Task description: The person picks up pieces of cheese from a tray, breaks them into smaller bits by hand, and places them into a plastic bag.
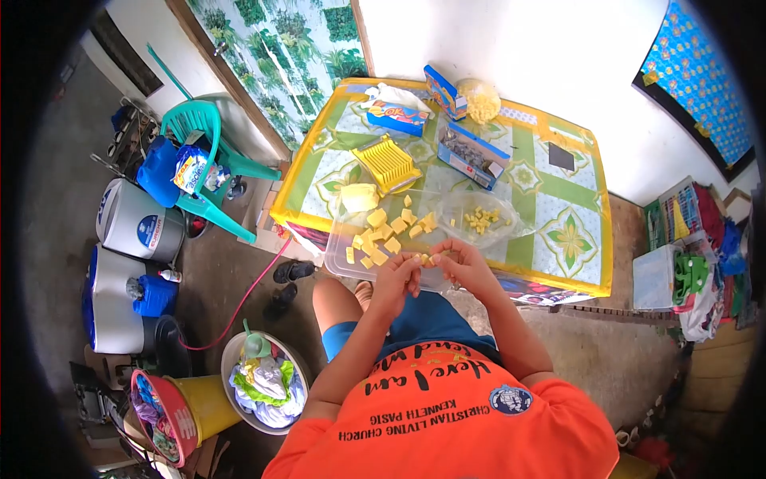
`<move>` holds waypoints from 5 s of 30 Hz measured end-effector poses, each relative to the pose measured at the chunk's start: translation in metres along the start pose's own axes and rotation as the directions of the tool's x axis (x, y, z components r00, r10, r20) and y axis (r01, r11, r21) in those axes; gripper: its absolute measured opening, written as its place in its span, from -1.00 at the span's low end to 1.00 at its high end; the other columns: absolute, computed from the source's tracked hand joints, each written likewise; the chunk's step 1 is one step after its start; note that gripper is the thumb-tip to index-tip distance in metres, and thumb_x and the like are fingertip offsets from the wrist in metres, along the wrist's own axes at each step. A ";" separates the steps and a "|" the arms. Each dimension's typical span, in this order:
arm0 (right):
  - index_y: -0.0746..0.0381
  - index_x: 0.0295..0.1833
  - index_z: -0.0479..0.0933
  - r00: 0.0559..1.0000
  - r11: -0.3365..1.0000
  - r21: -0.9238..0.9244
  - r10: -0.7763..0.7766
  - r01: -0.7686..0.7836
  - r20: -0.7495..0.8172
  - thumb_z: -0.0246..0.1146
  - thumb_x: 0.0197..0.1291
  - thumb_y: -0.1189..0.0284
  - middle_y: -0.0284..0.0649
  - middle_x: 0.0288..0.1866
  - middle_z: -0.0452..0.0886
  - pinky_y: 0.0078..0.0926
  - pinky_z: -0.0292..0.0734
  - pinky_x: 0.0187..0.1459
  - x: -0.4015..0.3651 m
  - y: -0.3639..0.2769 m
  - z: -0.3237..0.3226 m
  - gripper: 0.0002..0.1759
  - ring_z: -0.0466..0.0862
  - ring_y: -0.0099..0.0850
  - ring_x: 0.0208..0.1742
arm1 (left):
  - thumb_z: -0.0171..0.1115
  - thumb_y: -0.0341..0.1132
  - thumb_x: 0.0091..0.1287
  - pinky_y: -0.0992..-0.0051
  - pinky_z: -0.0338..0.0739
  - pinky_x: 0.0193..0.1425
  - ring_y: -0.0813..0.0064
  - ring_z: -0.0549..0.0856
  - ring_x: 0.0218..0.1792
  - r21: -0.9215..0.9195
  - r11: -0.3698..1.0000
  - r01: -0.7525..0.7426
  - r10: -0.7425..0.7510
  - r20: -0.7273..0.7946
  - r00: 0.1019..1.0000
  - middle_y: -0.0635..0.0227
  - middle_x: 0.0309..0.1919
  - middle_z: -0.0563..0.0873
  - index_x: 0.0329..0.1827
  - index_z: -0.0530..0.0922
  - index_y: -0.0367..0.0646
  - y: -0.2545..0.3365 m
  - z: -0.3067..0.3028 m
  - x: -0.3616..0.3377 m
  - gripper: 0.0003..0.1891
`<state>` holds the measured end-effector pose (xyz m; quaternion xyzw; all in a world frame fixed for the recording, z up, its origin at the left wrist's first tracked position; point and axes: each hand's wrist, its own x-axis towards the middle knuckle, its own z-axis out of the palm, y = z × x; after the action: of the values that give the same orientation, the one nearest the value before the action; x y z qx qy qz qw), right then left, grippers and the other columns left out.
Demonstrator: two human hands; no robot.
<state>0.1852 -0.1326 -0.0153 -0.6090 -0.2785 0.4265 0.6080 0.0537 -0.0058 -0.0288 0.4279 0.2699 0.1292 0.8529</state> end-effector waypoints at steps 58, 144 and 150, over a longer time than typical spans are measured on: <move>0.32 -0.06 0.55 0.907 0.975 0.154 -0.083 0.159 -0.413 0.33 0.17 0.40 -0.43 -0.40 0.55 -0.74 0.31 -0.44 -0.006 -0.013 -0.081 -0.72 0.44 -0.71 -0.46 | 0.19 -0.06 0.37 0.69 0.28 -0.62 0.78 0.38 -0.66 0.485 0.872 -0.066 -0.089 0.292 0.952 0.58 -0.61 0.45 -0.07 0.63 -0.18 0.021 0.076 0.106 -0.66; 0.30 -0.12 0.58 0.837 0.965 -0.027 -0.239 0.260 -0.492 0.33 0.19 0.38 -0.40 -0.36 0.64 -0.74 0.39 -0.39 0.018 -0.001 -0.069 -0.76 0.53 -0.71 -0.42 | 0.13 -0.29 0.34 0.56 0.29 -0.55 0.63 0.34 -0.65 -0.307 0.937 0.167 -0.086 0.262 0.961 0.47 -0.60 0.43 -0.19 0.50 -0.15 0.006 0.040 0.074 -0.87; 0.26 -0.11 0.64 0.796 0.846 -0.532 -0.290 -0.046 -0.531 0.29 0.21 0.29 -0.13 -0.26 0.70 -0.48 0.52 -0.19 0.038 0.034 -0.117 -0.73 0.68 -0.37 -0.29 | 0.17 -0.32 0.33 0.57 0.28 -0.55 0.63 0.34 -0.64 -0.333 0.940 0.078 -0.026 0.158 0.987 0.48 -0.61 0.42 -0.31 0.47 -0.10 0.016 0.004 0.064 -0.90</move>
<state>0.2980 -0.1628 -0.0677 -0.8316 -0.2191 0.0814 0.5038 0.1084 0.0295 -0.0366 0.2762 0.1894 0.1183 0.9348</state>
